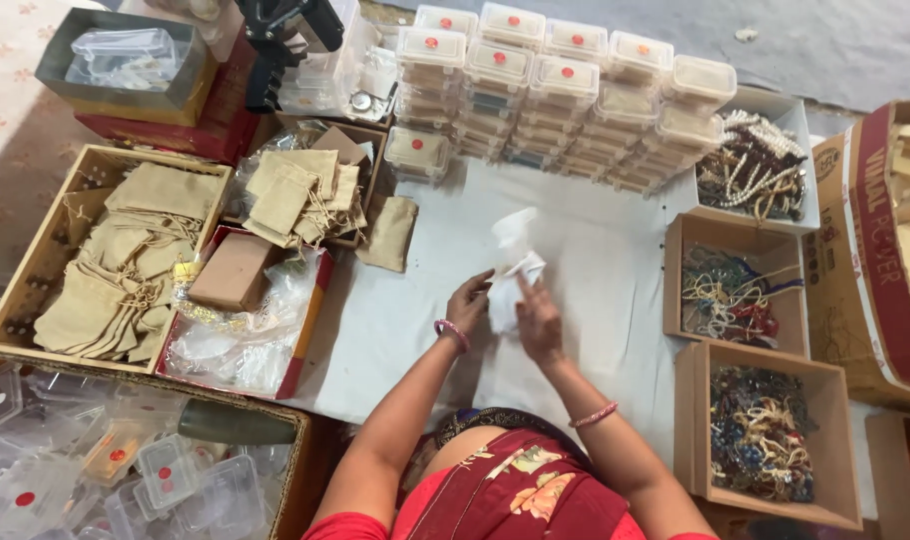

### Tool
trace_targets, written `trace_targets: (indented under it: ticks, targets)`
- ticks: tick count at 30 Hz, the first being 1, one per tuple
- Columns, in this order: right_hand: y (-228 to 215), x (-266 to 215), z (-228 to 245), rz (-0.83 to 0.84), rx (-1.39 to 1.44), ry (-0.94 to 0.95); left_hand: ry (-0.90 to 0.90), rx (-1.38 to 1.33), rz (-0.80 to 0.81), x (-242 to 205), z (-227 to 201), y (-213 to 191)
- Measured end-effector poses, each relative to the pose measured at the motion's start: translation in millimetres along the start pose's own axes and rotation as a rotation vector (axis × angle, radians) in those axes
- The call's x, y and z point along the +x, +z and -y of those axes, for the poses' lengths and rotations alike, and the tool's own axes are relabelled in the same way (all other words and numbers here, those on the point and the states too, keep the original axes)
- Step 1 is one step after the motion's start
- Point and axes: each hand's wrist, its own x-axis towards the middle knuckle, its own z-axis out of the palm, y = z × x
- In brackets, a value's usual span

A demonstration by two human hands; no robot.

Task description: The person cleans a beaded necklace with a white cloth, places it into a small plastic container, and then puts the container into a cloth pouch. They repeat this process with a second necklace, wiping each one before packaging it.

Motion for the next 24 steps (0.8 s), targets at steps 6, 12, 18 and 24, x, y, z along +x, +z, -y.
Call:
trace_targets:
  ticks: [6,12,18,24]
  targets:
    - [9.9,-9.7,-17.4,0.278,0.004,0.792,0.331,0.773,-0.242,-3.4,-21.7,13.8]
    - [-1.0,-20.1,-65.4,-0.089,0.013,0.699,0.323,1.091,-0.270,-0.2,-50.4,21.2]
    - [-9.2,-13.5,-32.3,-0.072,0.039,0.676,0.076,1.258,-0.203,16.8,-70.6,39.8]
    - [-23.7,-14.4,-41.9,-0.242,0.000,0.455,0.502,1.405,0.140,-12.9,-51.8,24.5]
